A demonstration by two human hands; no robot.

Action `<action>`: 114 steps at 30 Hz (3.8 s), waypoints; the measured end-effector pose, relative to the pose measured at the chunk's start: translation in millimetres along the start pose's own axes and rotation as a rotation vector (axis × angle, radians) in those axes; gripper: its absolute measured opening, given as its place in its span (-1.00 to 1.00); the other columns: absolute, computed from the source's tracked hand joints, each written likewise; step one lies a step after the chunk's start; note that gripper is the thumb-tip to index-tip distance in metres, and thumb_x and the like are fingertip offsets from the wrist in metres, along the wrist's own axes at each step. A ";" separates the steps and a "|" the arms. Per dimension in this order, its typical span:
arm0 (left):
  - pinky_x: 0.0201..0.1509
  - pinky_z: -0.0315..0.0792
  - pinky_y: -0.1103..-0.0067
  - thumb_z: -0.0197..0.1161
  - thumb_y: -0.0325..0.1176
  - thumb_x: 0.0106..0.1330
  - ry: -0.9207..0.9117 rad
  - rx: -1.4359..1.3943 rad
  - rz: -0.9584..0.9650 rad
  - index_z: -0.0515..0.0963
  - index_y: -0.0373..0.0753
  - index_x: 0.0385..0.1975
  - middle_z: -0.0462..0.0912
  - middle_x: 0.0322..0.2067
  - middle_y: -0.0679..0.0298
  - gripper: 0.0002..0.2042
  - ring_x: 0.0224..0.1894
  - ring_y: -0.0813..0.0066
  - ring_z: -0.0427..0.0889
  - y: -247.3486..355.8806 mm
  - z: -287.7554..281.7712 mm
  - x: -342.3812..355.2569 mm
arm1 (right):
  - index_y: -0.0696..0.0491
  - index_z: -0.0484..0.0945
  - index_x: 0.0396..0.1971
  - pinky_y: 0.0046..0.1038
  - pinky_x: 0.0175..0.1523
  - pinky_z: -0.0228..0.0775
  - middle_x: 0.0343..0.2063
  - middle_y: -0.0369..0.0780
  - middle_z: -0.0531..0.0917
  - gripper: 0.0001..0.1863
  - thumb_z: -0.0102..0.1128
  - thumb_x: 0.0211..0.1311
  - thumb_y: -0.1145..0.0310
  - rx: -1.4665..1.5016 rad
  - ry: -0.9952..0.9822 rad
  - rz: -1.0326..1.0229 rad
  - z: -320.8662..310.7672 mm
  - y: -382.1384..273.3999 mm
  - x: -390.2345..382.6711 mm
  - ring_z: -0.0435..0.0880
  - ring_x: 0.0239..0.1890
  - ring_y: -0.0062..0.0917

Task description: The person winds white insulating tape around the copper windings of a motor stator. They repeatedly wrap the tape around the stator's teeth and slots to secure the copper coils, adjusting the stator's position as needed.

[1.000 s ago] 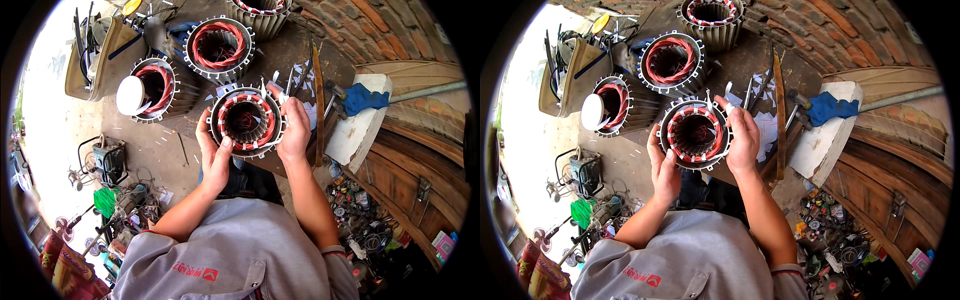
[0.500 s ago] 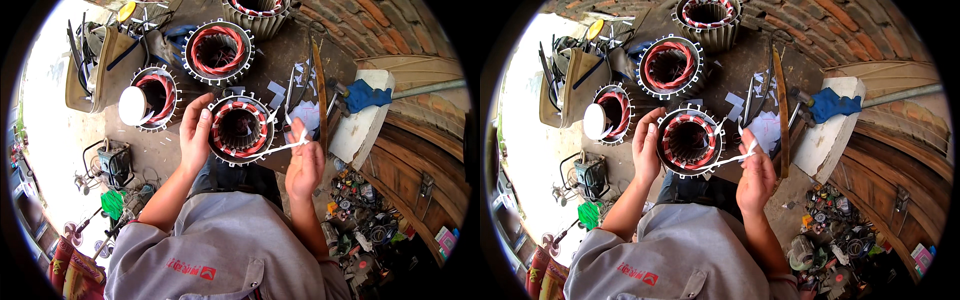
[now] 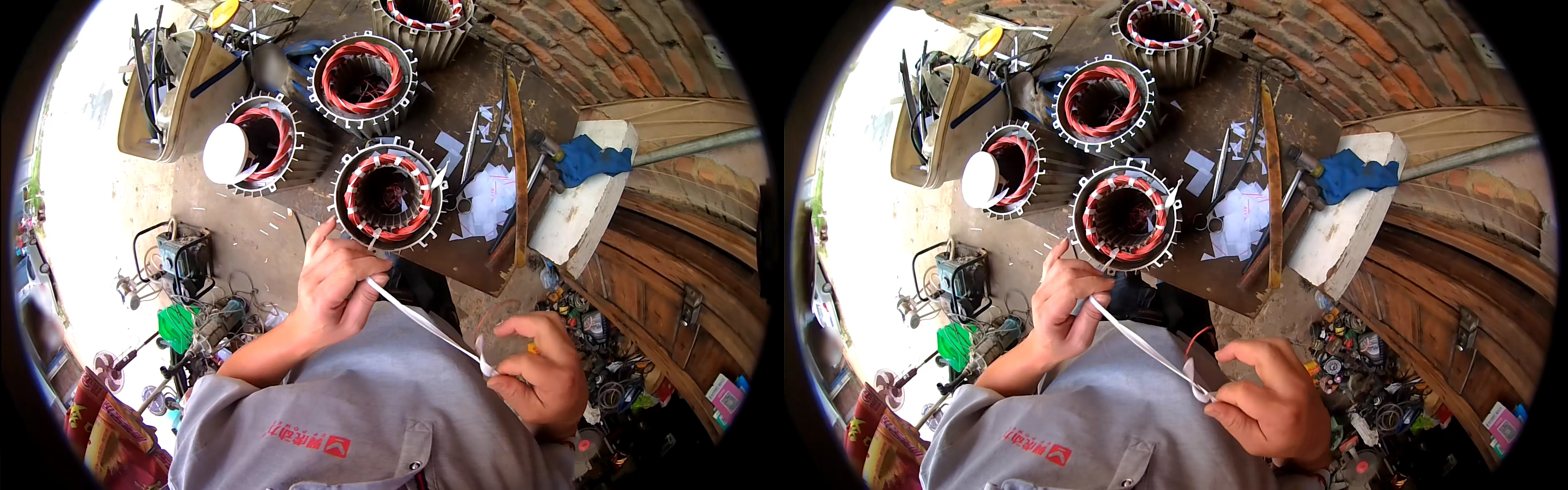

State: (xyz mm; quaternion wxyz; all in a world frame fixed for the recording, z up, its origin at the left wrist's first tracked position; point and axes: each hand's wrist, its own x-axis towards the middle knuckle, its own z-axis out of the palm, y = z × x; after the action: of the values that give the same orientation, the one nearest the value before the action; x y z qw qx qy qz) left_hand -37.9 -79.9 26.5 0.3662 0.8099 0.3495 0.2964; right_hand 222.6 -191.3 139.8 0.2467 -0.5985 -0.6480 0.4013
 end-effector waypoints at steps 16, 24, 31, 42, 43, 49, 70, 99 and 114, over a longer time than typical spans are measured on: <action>0.00 0.44 0.29 0.49 -0.42 0.04 0.114 -0.036 0.044 0.70 -0.19 -0.36 0.58 -0.43 0.33 -0.84 -0.24 0.30 0.57 43.7 -19.3 -53.7 | 0.12 0.57 -0.22 -0.36 -0.35 0.47 -0.27 -0.17 0.66 -0.76 0.40 0.16 0.41 -0.284 -0.113 0.056 53.8 79.9 9.9 0.64 -0.38 -0.32; 0.03 0.45 0.24 0.50 -0.44 0.05 0.088 -0.131 0.044 0.68 -0.18 -0.34 0.57 -0.41 0.32 -0.82 -0.22 0.27 0.62 61.9 -17.7 -59.9 | 0.22 0.44 0.14 -0.48 -0.33 0.49 0.05 -0.12 0.56 -0.33 0.55 0.04 0.32 0.576 -0.221 -0.152 122.8 27.5 40.9 0.57 -0.43 -0.50; -0.11 0.50 0.33 0.49 -0.46 0.08 0.166 -0.308 -0.034 0.66 -0.26 -0.38 0.54 -0.45 0.27 -0.85 -0.28 0.25 0.56 63.7 -20.9 -82.0 | 0.21 0.47 0.18 -0.68 -0.44 0.34 0.05 -0.09 0.62 -0.55 0.12 0.49 0.19 1.257 -0.540 0.340 140.5 73.5 46.3 0.46 -0.55 -0.76; -0.18 0.41 0.39 0.44 -0.30 0.22 0.481 -0.889 -0.524 0.54 -0.26 -0.47 0.45 -0.50 0.29 -0.78 -0.33 0.33 0.49 53.1 -15.6 -171.9 | 0.15 0.62 -0.13 -0.65 -0.53 0.30 -0.28 -0.11 0.72 -0.73 0.15 0.47 0.23 1.708 -0.054 0.661 193.0 68.3 82.9 0.42 -0.68 -0.73; -0.13 0.40 0.40 0.44 -0.28 0.22 0.475 -0.949 -0.564 0.56 -0.26 -0.45 0.48 -0.49 0.28 -0.78 -0.30 0.32 0.49 51.2 -17.7 -179.6 | 0.16 0.62 -0.13 -0.66 -0.53 0.29 -0.29 -0.11 0.73 -0.73 0.15 0.47 0.23 1.634 -0.017 0.607 196.5 66.6 81.9 0.42 -0.68 -0.74; 0.30 0.30 0.45 -0.04 -0.74 -0.04 0.254 -0.204 -1.014 0.60 -0.35 -0.08 0.52 0.08 0.16 -0.52 0.22 0.31 0.48 21.9 -32.9 -216.1 | 0.20 0.64 -0.14 -0.72 -0.49 0.26 -0.33 -0.23 0.75 -0.77 0.15 0.49 0.33 1.116 0.085 0.236 195.3 51.3 59.7 0.41 -0.60 -0.85; 0.18 0.45 0.38 0.15 -0.17 0.50 0.069 -1.346 -1.166 0.62 -0.21 -0.25 0.57 0.12 0.12 -0.76 0.16 0.30 0.57 43.1 3.8 -96.0 | 0.18 0.64 -0.31 -0.32 -0.39 0.46 -0.46 -0.12 0.64 -0.92 0.34 0.21 0.52 0.327 -0.017 -0.083 127.0 87.1 -34.0 0.67 -0.46 -0.24; 0.22 0.51 0.33 0.03 -0.18 0.56 0.325 -2.269 -0.802 0.56 -0.16 -0.07 0.55 0.21 0.25 -0.76 0.16 0.26 0.60 -24.6 -3.2 -34.8 | 0.22 0.60 -0.29 -0.62 -0.51 0.36 -0.47 -0.19 0.69 -0.80 0.21 0.41 0.35 1.081 -0.034 0.831 53.4 79.6 101.8 0.54 -0.59 -0.69; -0.06 0.63 0.44 0.18 -0.25 0.48 -0.138 -1.498 -1.258 0.61 -0.34 -0.12 0.71 -0.08 0.03 -0.75 -0.09 0.33 0.75 -56.4 -36.1 -46.8 | 0.21 0.58 -0.31 -0.55 -0.47 0.41 -0.50 -0.20 0.68 -0.87 0.25 0.36 0.44 0.370 -0.066 0.478 69.3 68.3 117.8 0.56 -0.57 -0.65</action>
State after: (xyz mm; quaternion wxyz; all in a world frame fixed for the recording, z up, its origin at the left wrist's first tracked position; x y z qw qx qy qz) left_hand -111.3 -75.1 -9.0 0.8962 0.0493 0.4166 0.1442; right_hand 187.5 -94.8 26.6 0.2290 -0.6656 -0.4126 0.5782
